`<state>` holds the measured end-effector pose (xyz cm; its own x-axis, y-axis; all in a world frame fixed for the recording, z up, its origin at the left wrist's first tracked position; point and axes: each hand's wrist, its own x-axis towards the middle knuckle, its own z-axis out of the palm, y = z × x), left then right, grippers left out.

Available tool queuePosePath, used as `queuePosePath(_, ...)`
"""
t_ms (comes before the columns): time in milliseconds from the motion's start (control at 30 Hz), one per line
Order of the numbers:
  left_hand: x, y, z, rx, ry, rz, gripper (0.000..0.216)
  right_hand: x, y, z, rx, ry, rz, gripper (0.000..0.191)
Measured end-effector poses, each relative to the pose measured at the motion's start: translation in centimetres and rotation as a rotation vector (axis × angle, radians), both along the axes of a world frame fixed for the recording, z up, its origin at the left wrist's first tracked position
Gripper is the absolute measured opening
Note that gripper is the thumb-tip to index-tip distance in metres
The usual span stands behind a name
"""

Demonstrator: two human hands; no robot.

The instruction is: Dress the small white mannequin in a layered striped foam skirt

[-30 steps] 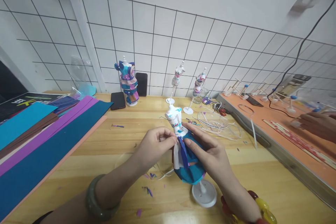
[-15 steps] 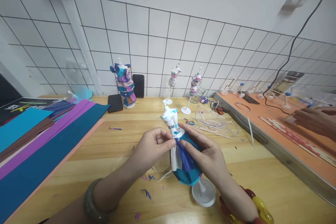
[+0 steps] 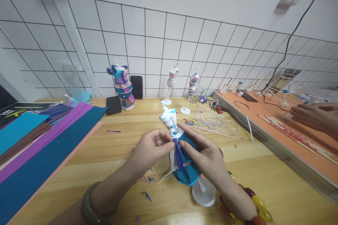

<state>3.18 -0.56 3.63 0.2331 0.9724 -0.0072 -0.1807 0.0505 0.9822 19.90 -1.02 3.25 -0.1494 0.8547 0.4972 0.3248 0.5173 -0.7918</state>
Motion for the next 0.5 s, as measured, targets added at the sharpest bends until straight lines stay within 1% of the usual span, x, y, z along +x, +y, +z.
queuePosePath(333, 0.02, 0.14, -0.27, 0.011, -0.018, 0.012, 0.015, -0.21, -0.08, 0.14, 0.035, -0.012, 0.000, 0.035)
queuePosePath(500, 0.11, 0.05, -0.32, 0.001, -0.042, 0.014, 0.016, -0.18, -0.18, 0.23, -0.009, 0.004, 0.002, 0.034)
